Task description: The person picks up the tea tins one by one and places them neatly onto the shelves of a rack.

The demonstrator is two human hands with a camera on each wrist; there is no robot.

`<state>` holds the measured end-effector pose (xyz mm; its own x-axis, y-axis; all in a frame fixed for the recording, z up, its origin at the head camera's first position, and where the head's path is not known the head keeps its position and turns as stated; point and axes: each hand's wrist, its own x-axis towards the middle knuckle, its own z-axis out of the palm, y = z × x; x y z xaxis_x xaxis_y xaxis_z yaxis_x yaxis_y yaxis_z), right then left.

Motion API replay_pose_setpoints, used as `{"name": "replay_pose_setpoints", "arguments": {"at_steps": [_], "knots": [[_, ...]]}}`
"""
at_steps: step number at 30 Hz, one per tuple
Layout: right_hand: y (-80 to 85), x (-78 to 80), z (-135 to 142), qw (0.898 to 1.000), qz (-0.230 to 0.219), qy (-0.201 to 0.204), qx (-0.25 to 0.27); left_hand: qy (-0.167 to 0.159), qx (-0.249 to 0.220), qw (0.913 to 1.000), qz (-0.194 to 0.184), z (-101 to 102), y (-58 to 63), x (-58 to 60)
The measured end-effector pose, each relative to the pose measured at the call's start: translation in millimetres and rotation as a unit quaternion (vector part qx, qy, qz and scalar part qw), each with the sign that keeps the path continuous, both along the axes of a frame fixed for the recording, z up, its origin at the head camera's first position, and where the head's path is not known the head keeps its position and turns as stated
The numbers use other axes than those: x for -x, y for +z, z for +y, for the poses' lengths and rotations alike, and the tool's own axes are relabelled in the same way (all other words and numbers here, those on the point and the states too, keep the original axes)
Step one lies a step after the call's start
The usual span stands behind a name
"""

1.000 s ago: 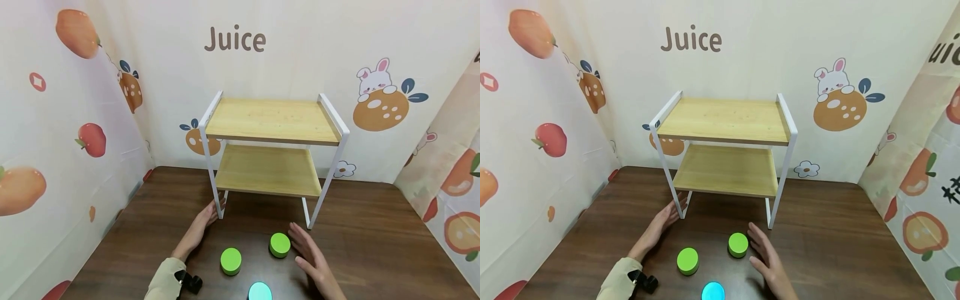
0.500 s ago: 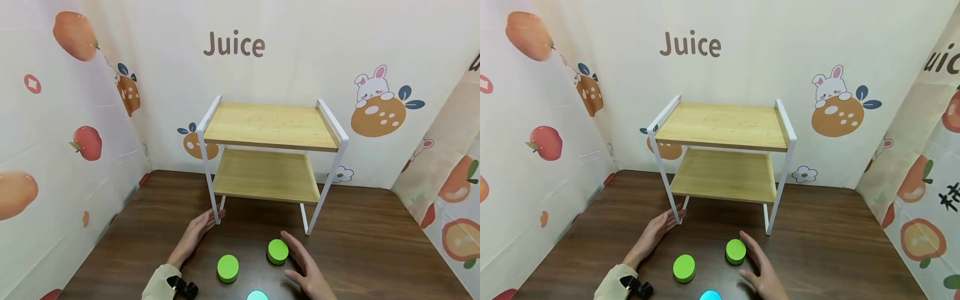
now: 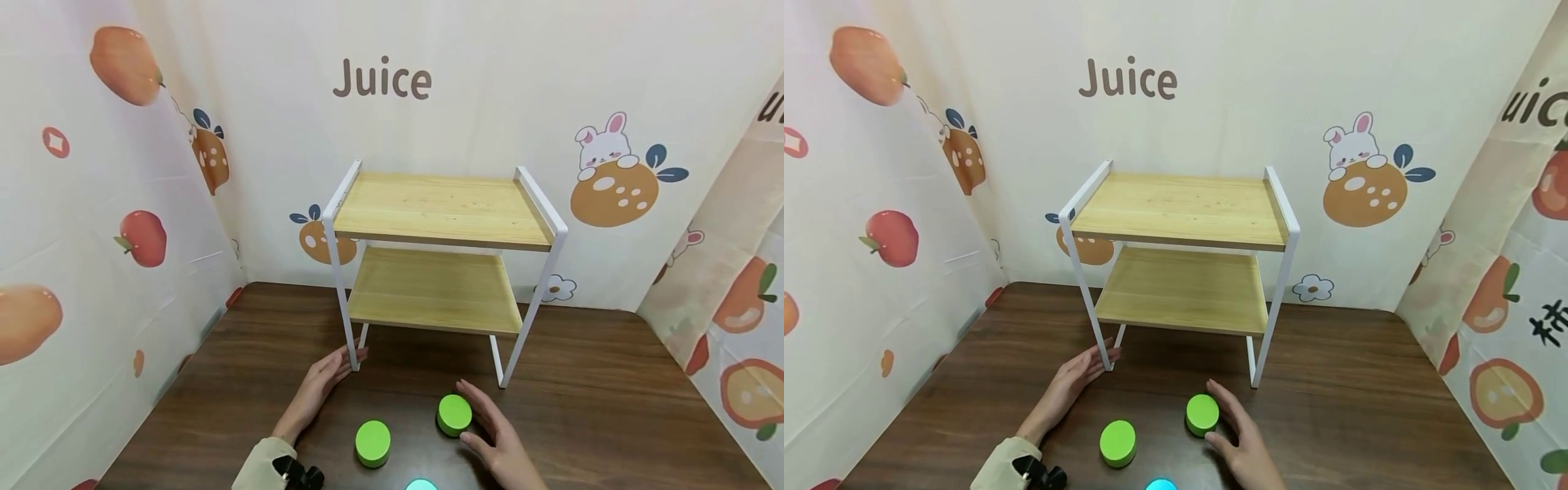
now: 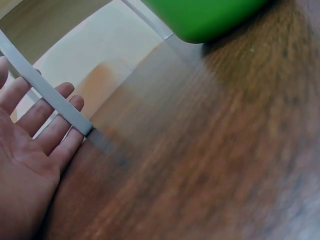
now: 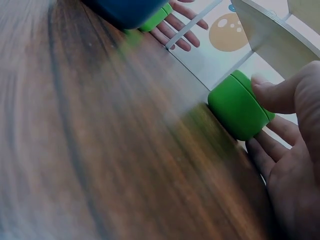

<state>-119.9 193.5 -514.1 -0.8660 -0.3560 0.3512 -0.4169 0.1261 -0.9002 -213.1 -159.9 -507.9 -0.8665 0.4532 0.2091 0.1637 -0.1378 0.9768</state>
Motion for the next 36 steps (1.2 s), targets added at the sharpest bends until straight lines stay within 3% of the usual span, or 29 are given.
{"name": "replay_pose_setpoints", "arguments": {"at_steps": [5, 10, 19, 21, 27, 31, 36], "knots": [[0.5, -0.4, -2.0, 0.998, -0.046, -0.032, -0.013, 0.0, -0.005, 1.0, -0.004, -0.5, 0.2, 0.3], [-1.0, 1.3, -4.1, 0.997, -0.05, -0.059, -0.029, 0.001, -0.004, 1.0, -0.002, -1.0, 1.4, 0.9], [-1.4, 2.4, -6.9, 0.998, 0.036, -0.038, -0.038, 0.001, -0.01, 0.9999, -0.005, -3.1, 2.3, -0.5], [-1.3, 1.6, -6.7, 0.998, 0.026, -0.04, -0.037, 0.001, -0.009, 0.9999, -0.007, -2.8, 2.3, -1.1], [0.3, -3.1, -5.7, 0.991, -0.082, -0.091, -0.06, 0.008, -0.004, 0.9998, -0.017, -0.4, 0.3, -1.9], [1.3, -5.5, -6.2, 0.983, -0.096, -0.121, -0.097, 0.008, -0.005, 0.9998, -0.018, 1.0, 0.8, -1.9], [1.9, -6.2, -6.8, 0.979, -0.08, -0.143, -0.122, 0.006, -0.006, 0.9999, -0.014, 1.5, 2.4, -1.6]]}}
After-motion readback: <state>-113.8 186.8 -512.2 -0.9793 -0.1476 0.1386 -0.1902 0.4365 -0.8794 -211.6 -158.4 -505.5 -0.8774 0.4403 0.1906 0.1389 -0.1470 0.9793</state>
